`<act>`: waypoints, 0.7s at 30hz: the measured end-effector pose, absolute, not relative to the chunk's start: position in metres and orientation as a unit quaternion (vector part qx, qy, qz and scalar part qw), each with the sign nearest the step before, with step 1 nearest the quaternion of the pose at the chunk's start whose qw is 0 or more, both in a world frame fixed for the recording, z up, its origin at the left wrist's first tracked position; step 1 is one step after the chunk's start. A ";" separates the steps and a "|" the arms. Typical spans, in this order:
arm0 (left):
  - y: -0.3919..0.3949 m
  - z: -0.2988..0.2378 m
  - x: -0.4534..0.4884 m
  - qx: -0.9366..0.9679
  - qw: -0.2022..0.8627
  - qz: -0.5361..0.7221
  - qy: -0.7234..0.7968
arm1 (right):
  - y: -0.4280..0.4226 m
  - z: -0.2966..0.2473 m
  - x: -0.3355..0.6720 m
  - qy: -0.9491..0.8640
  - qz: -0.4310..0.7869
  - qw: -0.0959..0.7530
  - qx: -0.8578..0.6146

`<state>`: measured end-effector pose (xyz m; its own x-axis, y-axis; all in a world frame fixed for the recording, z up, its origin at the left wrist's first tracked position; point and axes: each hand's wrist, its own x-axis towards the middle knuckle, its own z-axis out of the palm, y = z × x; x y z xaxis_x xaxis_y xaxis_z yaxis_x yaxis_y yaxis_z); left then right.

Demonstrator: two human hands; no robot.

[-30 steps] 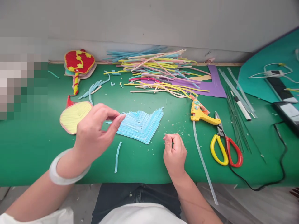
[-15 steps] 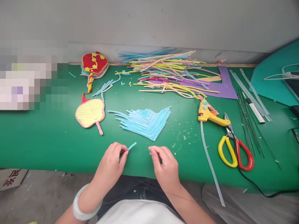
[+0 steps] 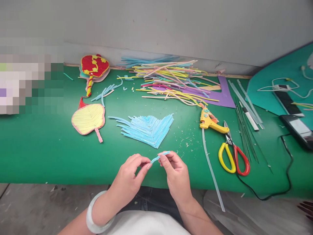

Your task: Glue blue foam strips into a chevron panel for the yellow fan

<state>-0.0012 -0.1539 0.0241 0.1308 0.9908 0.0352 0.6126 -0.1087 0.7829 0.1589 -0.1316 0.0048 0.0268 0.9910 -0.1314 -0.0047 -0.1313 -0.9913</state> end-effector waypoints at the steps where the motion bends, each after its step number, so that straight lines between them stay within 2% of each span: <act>1: -0.154 0.024 -0.001 0.679 0.329 0.301 0.583 | -0.132 0.004 0.159 -0.447 0.535 0.476 -0.536; 6: -0.153 0.023 0.000 0.661 0.342 0.326 0.583 | -0.136 0.001 0.152 -0.478 0.565 0.438 -0.511; 11: -0.153 0.021 -0.002 0.665 0.361 0.299 0.582 | -0.135 0.000 0.151 -0.496 0.554 0.424 -0.517; 16: -0.152 0.022 -0.006 0.667 0.412 0.262 0.563 | -0.131 0.001 0.158 -0.488 0.564 0.430 -0.508; 21: -0.152 0.022 -0.009 0.606 0.516 0.222 0.563 | -0.123 0.000 0.175 -0.421 0.557 0.468 -0.542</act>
